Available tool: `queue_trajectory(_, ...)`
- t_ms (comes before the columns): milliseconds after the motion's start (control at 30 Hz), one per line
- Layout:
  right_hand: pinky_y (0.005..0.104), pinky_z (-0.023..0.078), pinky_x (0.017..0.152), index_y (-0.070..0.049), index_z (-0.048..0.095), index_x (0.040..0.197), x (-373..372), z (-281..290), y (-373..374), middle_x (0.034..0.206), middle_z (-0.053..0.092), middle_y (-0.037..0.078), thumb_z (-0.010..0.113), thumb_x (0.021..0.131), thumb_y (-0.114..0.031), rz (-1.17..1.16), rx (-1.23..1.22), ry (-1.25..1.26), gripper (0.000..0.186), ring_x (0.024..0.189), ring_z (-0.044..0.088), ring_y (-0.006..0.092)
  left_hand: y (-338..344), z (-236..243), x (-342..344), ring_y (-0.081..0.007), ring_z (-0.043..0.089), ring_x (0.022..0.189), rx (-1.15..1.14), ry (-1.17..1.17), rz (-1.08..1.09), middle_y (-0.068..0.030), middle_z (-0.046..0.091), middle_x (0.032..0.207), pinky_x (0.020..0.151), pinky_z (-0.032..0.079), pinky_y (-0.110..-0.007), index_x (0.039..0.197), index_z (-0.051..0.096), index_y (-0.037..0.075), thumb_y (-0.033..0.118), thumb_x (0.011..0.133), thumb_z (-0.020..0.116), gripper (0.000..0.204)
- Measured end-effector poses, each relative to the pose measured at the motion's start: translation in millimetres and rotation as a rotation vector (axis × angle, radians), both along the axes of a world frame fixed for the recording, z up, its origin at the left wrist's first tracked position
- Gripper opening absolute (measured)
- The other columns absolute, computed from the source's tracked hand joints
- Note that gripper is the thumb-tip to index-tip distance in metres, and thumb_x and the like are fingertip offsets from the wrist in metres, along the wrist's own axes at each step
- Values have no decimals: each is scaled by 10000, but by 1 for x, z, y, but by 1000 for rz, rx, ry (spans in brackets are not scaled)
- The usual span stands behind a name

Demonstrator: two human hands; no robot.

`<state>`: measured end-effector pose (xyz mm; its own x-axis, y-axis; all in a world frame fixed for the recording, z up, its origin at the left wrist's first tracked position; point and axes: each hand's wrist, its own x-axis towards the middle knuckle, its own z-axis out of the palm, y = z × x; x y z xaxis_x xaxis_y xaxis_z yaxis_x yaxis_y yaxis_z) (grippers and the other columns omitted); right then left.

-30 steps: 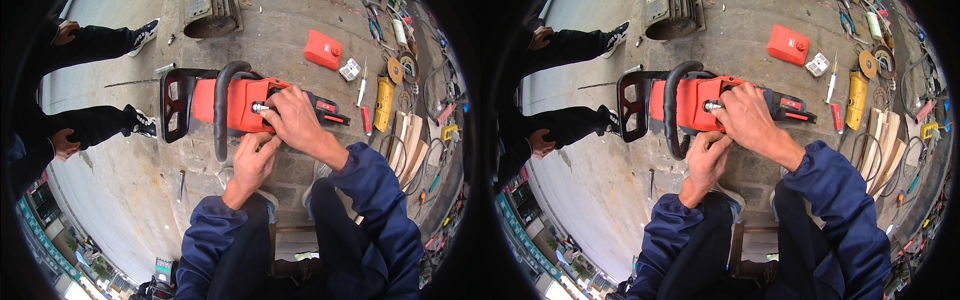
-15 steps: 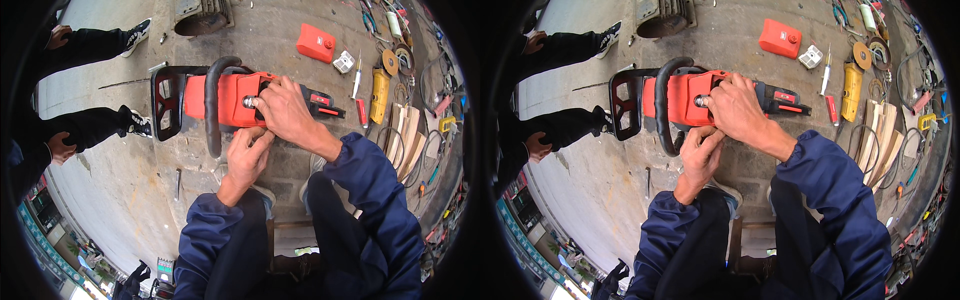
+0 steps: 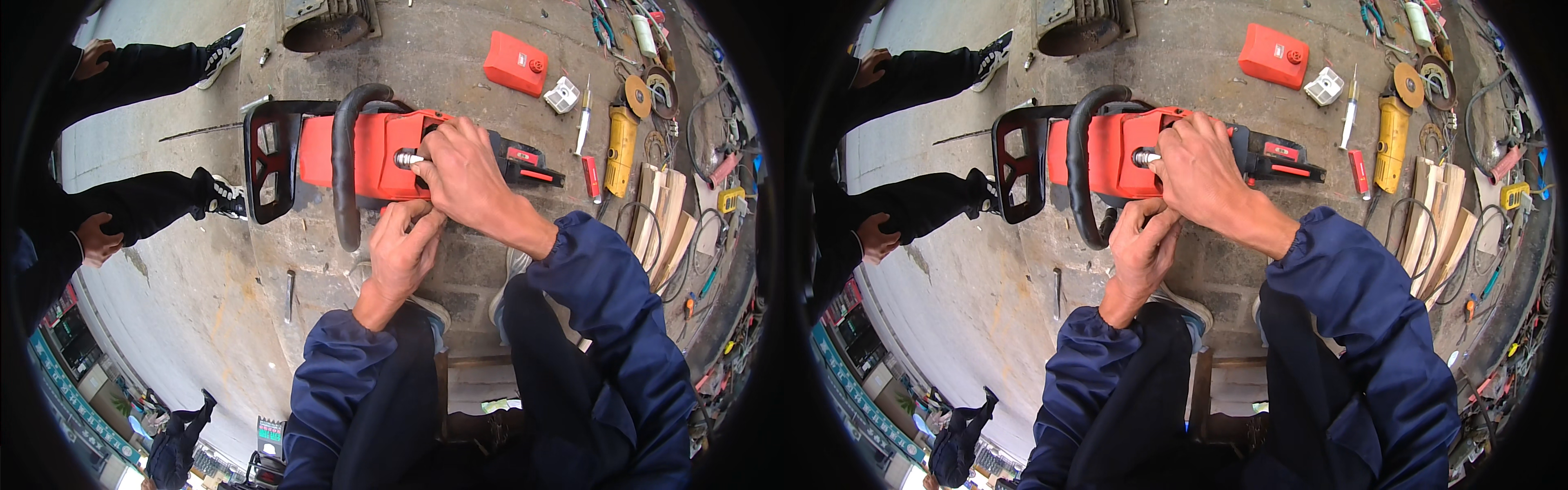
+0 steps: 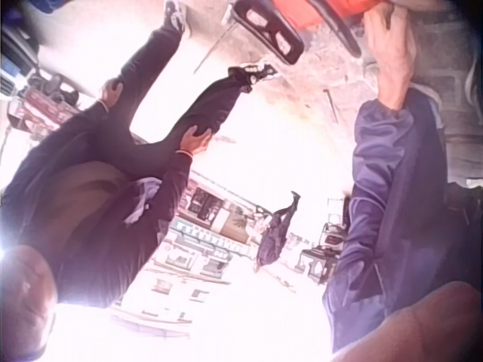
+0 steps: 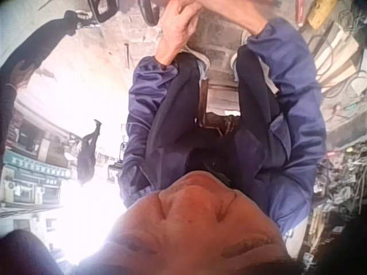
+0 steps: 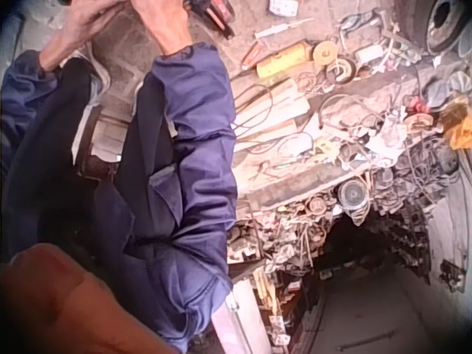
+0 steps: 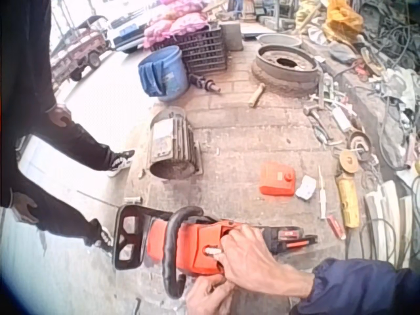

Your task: The person removes the spark plug from a red chainsaw, cleans it with a paper towel, applies a substance from a syringe, and reinstalls it. They then attempt to start the chainsaw, which emits smoke, and repeat the removal and cleaning process.

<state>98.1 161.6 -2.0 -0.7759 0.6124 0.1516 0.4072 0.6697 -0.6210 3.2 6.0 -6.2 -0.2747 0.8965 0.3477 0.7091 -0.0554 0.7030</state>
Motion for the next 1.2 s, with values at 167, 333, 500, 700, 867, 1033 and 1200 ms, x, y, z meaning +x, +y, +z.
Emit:
queue_trajectory(167,515,435,943,6,642,900,-2,-2,-2,966,657,174,722,971,-212,-43,37,15,243,1022,582,376,0,1,0,-289,664,869,-7,-5,4,-85,684,1013,762,549,-389,1086,772,82,-50,727,828,386)
queue_trajectory(333,513,439,938,8,639,861,-4,-4,0,940,660,179,719,972,-209,-21,-4,47,257,1012,581,381,0,1,0,-289,666,868,-8,0,3,-84,687,1016,761,549,-385,1083,773,86,-54,730,826,383)
queue_trajectory(500,509,445,938,11,649,860,-3,-4,0,943,675,192,724,971,-219,-40,-4,43,267,1027,587,393,0,1,0,-290,667,865,-5,-5,9,-83,688,1015,758,550,-385,1089,773,91,-55,727,827,394)
queue_trajectory(700,517,450,929,6,651,857,-5,-2,1,932,671,193,735,965,-216,-21,29,16,261,1002,588,393,0,1,0,-290,669,863,-3,-2,0,-82,689,1012,756,549,-385,1096,772,91,-58,723,824,405)
queue_trajectory(867,510,453,924,3,655,873,-4,-2,1,938,668,183,734,962,-201,-29,2,29,236,1001,586,388,0,0,0,-287,669,864,-1,-10,5,-82,691,1013,758,550,-385,1095,772,91,-61,723,821,405)
queue_trajectory(1033,516,448,918,3,643,894,-3,-2,1,952,649,169,752,941,-185,-14,15,35,222,1012,577,379,1,1,0,-286,669,866,2,-10,1,-82,692,1016,759,551,-384,1088,773,89,-57,721,820,398)
queue_trajectory(1200,511,431,914,0,640,878,-5,-1,1,945,646,160,746,917,-145,-16,-16,60,184,1020,577,376,1,0,0,-287,668,870,-8,-3,5,-82,692,1022,765,550,-386,1080,775,90,-49,716,825,393)
